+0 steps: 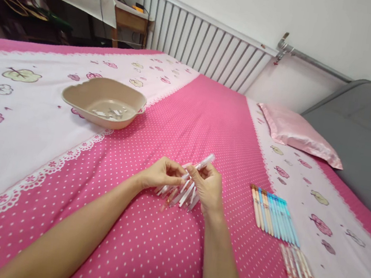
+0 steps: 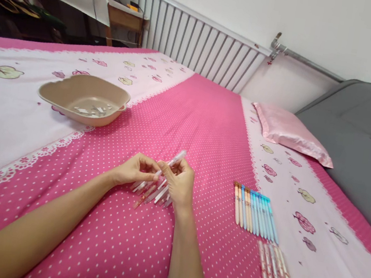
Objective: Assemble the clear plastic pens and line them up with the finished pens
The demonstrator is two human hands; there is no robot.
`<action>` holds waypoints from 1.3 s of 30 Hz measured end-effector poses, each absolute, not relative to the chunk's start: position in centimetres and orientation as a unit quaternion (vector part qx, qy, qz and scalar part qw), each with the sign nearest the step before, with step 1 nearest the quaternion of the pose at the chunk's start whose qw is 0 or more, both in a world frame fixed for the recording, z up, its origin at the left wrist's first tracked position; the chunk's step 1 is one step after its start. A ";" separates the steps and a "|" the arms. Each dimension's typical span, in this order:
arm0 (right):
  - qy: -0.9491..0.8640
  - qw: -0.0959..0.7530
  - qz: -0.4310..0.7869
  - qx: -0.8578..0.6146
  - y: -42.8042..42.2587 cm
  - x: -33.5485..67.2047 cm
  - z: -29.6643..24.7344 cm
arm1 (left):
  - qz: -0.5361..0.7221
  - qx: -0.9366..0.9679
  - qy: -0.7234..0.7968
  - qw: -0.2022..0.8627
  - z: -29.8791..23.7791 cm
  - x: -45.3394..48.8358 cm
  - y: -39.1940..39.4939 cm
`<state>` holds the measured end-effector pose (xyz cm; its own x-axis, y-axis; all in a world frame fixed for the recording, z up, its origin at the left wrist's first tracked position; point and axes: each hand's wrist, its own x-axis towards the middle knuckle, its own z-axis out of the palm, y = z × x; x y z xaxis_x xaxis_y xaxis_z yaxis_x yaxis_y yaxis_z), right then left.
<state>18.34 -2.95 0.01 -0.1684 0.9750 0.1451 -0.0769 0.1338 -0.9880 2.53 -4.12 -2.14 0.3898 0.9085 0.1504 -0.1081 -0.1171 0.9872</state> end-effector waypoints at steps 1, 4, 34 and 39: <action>-0.559 0.501 0.526 -0.400 -3.0 18.4 0.2 | 0.444 0.600 0.330 0.578 -2.1 2.5 -4.1; -0.551 0.494 0.565 -0.365 -3.3 18.5 0.8 | 0.450 0.585 0.325 0.591 -2.0 2.5 -4.2; -0.518 0.501 0.596 -0.355 -3.2 18.5 0.5 | 0.437 0.603 0.327 0.581 -2.6 2.1 -4.1; -0.523 0.491 0.592 -0.367 -3.2 18.4 0.5 | 0.434 0.604 0.320 0.587 -2.6 2.1 -4.0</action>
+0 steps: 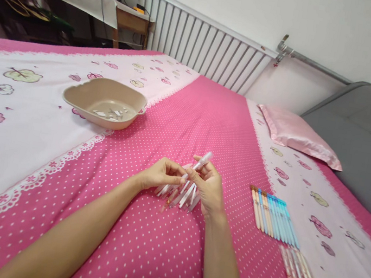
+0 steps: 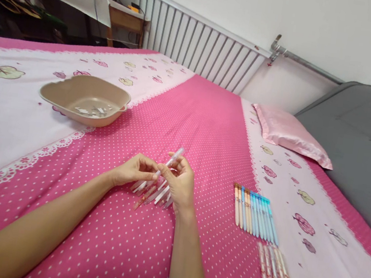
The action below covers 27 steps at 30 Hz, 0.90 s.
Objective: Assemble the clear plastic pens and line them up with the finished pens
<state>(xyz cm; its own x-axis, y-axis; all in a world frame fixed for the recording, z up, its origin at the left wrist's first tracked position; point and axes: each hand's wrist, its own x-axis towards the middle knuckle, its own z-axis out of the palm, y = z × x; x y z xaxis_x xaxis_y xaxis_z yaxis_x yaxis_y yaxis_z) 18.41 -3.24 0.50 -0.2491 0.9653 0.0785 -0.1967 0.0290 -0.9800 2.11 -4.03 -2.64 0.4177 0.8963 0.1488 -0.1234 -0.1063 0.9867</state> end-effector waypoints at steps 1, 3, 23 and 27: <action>-0.523 0.488 0.595 -0.367 -3.3 18.4 0.6 | 0.435 0.602 0.320 0.588 -2.6 2.1 -4.1; -0.520 0.488 0.602 -0.359 -3.3 18.4 0.7 | 0.437 0.594 0.319 0.595 -2.4 2.2 -4.2; -0.489 0.475 0.670 -0.294 -3.3 18.8 0.8 | 0.459 0.569 0.300 0.612 -2.0 2.3 -4.3; -0.486 0.481 0.664 -0.303 -3.2 18.8 0.8 | 0.455 0.569 0.300 0.616 -1.9 2.3 -4.4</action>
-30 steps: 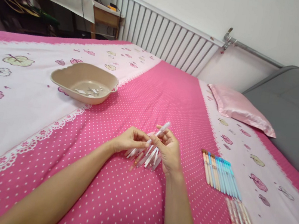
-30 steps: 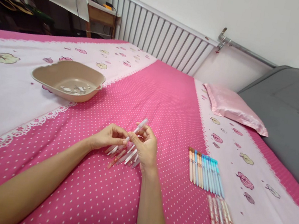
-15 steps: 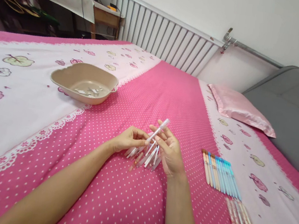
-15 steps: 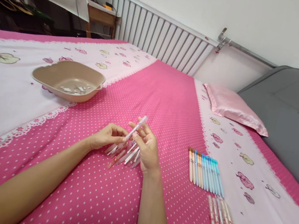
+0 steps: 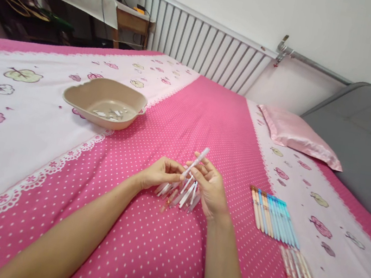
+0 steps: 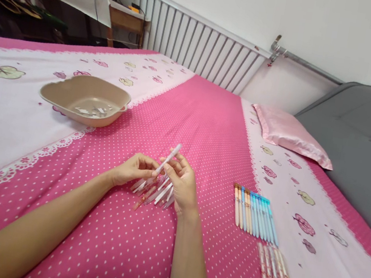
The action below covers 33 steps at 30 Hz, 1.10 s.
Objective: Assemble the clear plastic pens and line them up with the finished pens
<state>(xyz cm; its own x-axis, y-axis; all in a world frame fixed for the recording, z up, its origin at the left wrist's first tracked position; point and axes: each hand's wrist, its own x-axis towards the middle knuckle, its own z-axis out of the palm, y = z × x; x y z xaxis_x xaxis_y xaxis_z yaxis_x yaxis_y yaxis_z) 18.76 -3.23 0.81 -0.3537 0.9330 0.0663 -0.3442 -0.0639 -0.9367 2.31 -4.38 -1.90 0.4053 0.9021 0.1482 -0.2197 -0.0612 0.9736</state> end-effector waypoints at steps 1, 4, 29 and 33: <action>-0.485 0.483 0.662 -0.306 -3.2 18.8 0.8 | 0.453 0.570 0.302 0.615 -1.9 2.3 -4.4; -0.488 0.487 0.654 -0.313 -3.1 18.7 0.7 | 0.446 0.576 0.309 0.611 -2.0 2.3 -4.3; -0.474 0.484 0.680 -0.279 -3.5 18.7 1.0 | 0.455 0.564 0.303 0.618 -2.2 2.2 -4.2; -0.464 0.484 0.686 -0.284 -3.4 18.6 1.0 | 0.458 0.564 0.302 0.617 -2.3 2.2 -4.2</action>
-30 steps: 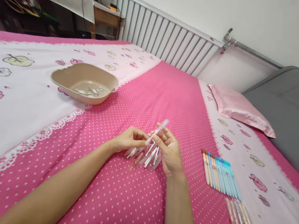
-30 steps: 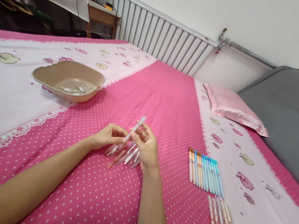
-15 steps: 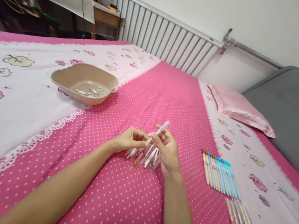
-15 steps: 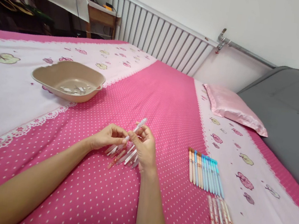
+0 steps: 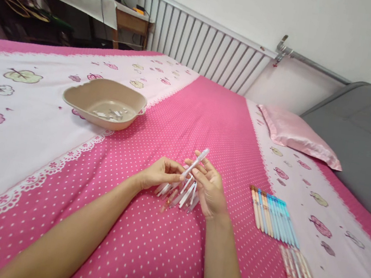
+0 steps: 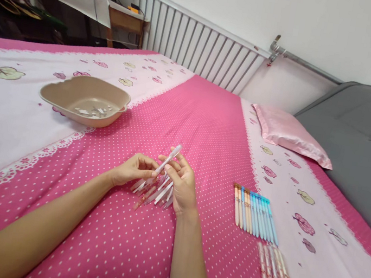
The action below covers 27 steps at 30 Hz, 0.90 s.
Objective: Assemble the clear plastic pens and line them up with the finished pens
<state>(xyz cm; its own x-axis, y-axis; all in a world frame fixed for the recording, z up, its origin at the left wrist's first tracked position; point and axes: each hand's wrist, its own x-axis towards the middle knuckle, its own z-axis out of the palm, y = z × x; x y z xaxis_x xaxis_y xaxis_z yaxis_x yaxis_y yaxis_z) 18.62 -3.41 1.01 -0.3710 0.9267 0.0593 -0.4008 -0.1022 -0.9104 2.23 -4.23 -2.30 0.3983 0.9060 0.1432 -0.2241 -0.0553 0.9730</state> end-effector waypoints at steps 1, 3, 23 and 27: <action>-0.460 0.485 0.686 -0.286 -3.4 18.6 1.0 | 0.460 0.563 0.300 0.618 -2.3 2.2 -4.2; -0.458 0.486 0.686 -0.289 -3.3 18.6 0.9 | 0.463 0.560 0.298 0.619 -2.2 2.3 -4.3; -0.487 0.489 0.634 -0.349 -3.5 18.0 0.5 | 0.442 0.595 0.316 0.592 -2.4 2.1 -4.2; -0.477 0.495 0.637 -0.349 -3.5 17.9 0.5 | 0.446 0.588 0.313 0.598 -2.4 2.1 -4.2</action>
